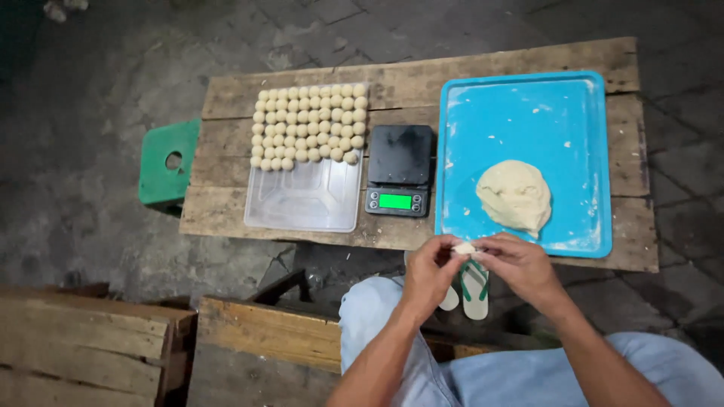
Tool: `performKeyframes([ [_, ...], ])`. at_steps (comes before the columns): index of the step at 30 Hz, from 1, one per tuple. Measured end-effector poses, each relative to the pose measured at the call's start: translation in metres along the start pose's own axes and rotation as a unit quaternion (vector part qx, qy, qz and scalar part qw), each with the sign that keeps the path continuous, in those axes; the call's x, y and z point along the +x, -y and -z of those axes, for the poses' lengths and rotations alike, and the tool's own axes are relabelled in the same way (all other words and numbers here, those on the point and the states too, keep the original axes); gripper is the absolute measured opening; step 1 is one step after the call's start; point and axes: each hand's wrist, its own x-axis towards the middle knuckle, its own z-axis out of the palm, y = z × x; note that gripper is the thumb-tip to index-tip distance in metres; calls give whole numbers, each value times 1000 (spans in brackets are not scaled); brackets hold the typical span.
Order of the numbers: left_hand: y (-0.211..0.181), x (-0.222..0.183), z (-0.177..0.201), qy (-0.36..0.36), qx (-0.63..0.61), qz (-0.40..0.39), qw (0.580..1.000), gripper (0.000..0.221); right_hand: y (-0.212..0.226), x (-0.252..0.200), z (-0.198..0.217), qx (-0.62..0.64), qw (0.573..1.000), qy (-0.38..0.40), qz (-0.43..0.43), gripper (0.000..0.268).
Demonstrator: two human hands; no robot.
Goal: The person is portioning dough by weight and shaping it into small uniform balls.
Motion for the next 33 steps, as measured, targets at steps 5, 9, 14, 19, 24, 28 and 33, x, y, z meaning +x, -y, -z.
performKeyframes([
  [5, 16, 25, -10, -6, -54, 58, 997, 33, -7, 4, 0, 61, 997, -6, -41, 52],
  [9, 6, 34, -24, 29, -87, 72, 993, 33, 7, 8, 9, 73, 995, -29, -59, 54],
  [14, 4, 35, -34, 16, -145, -59, 987, 28, 9, 14, 13, 99, 991, -77, -43, 31],
  [19, -2, 31, -37, -20, -79, -128, 988, 24, 12, 10, 4, 87, 987, -115, -69, 25],
  [24, -10, 25, -47, -66, 26, -253, 965, 46, 34, 5, -3, 61, 981, -152, -99, 17],
  [28, -15, 24, -54, -145, 193, -391, 888, 49, 35, 5, -1, 8, 983, -144, -110, 19],
  [33, -17, 27, -52, -164, 212, -459, 847, 39, 29, 6, 1, 55, 986, -115, -103, 30],
])
